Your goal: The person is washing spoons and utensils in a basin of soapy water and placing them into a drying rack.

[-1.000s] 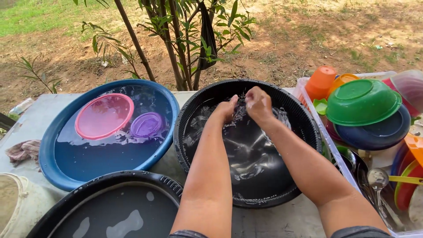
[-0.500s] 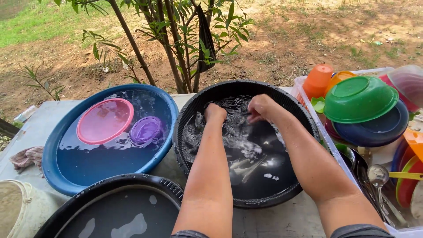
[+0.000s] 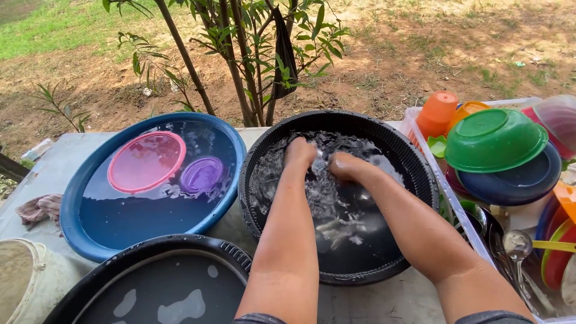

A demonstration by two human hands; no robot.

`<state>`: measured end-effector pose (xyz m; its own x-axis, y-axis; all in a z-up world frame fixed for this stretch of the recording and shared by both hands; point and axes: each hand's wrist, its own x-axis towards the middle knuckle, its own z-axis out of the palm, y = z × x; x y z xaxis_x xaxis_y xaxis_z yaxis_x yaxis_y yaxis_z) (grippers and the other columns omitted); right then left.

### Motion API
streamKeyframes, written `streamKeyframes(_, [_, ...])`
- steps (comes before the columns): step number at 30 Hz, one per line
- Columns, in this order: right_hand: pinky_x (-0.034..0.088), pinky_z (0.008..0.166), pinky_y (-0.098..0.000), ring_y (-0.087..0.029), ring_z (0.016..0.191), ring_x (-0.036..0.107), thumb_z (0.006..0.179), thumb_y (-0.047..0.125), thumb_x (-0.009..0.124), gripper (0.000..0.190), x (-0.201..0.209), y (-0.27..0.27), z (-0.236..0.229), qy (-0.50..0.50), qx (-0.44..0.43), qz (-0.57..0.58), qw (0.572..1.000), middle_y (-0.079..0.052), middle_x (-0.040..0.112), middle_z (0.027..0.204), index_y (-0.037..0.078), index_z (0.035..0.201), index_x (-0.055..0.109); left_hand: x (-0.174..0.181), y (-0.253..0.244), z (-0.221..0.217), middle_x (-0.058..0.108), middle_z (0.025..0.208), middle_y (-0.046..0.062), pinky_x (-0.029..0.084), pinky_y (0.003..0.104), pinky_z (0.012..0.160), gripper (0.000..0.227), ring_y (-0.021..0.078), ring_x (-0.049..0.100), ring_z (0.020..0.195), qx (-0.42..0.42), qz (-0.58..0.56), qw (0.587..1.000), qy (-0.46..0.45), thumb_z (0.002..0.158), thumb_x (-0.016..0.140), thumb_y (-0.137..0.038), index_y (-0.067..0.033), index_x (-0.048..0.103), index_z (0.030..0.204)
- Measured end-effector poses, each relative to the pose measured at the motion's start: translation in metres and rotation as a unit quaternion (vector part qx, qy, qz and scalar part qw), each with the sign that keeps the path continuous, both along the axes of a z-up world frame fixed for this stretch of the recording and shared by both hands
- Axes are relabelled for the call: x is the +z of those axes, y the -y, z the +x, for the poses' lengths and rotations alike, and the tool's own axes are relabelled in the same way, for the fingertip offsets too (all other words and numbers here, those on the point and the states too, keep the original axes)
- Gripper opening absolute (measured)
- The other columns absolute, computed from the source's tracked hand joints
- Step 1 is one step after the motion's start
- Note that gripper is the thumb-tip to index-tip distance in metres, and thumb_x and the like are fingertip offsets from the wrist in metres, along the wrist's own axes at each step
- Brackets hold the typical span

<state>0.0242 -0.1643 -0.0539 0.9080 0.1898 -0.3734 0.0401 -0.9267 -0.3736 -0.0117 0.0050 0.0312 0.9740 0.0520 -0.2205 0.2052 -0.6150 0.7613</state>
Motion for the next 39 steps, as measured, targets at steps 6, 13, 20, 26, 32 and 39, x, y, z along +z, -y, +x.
streamKeyframes(6, [0.045, 0.116, -0.0491, -0.037, 0.133, 0.059, 0.098, 0.029, 0.041, 0.053, 0.058, -0.014, -0.043, 0.005, -0.067, -0.013, 0.998, -0.024, 0.069, 0.131, 0.005, 0.136, 0.068, -0.035, 0.000, 0.031, 0.068, 0.126, 0.027, 0.053, 0.057, 0.100, 0.046, 0.0437, 0.065, 0.122, -0.007, -0.006, 1.000, 0.009, 0.100, 0.047, -0.017, -0.0004, 0.062, 0.140])
streamKeyframes(13, [0.060, 0.085, -0.0464, -0.036, 0.098, 0.074, 0.098, 0.024, 0.048, 0.040, 0.043, -0.002, -0.029, -0.001, -0.073, 0.014, 0.997, -0.022, 0.077, 0.094, 0.000, 0.105, 0.079, 0.016, 0.001, -0.014, 0.071, 0.118, 0.028, 0.056, 0.059, 0.091, 0.044, 0.0433, 0.068, 0.114, 0.004, 0.007, 0.999, -0.038, 0.101, 0.053, -0.025, 0.0032, 0.066, 0.132])
streamKeyframes(20, [0.054, 0.079, -0.0409, -0.020, 0.083, 0.069, 0.082, 0.031, 0.063, 0.028, 0.023, 0.003, -0.024, 0.041, 0.048, -0.067, 0.996, -0.010, 0.079, 0.101, 0.012, 0.094, 0.079, 0.016, 0.001, -0.016, 0.072, 0.108, 0.032, 0.059, 0.060, 0.085, 0.036, 0.0491, 0.069, 0.105, -0.054, 0.039, 0.998, -0.014, 0.100, 0.050, -0.013, 0.0085, 0.071, 0.120])
streamKeyframes(26, [0.063, 0.077, -0.0477, -0.036, 0.092, 0.074, 0.103, 0.018, 0.051, 0.033, 0.094, -0.019, -0.067, 0.008, 0.066, -0.081, 0.995, -0.028, 0.073, 0.102, -0.007, 0.107, 0.072, -0.025, -0.003, 0.023, 0.074, 0.087, 0.023, 0.057, 0.053, 0.068, 0.035, 0.0419, 0.074, 0.082, 0.006, 0.045, 0.999, -0.006, 0.100, 0.058, -0.027, 0.0012, 0.079, 0.102])
streamKeyframes(32, [0.062, 0.074, -0.0524, -0.037, 0.085, 0.072, 0.102, 0.013, 0.047, 0.031, 0.065, -0.008, -0.050, 0.007, 0.027, -0.051, 0.998, -0.023, 0.073, 0.098, -0.003, 0.105, 0.074, -0.048, 0.003, 0.034, 0.067, 0.131, 0.027, 0.053, 0.058, 0.103, 0.044, 0.0449, 0.062, 0.128, -0.077, 0.090, 0.993, -0.010, 0.097, 0.059, -0.026, -0.0039, 0.066, 0.134])
streamKeyframes(39, [0.054, 0.055, -0.0408, -0.028, 0.055, 0.062, 0.096, 0.011, 0.056, 0.028, 0.065, 0.002, -0.040, 0.066, 0.046, -0.003, 0.997, -0.018, 0.069, 0.068, -0.001, 0.077, 0.072, 0.009, 0.001, -0.010, 0.074, 0.117, 0.022, 0.057, 0.055, 0.094, 0.049, 0.0405, 0.069, 0.116, -0.012, 0.049, 0.999, -0.003, 0.102, 0.053, -0.040, -0.0036, 0.071, 0.130])
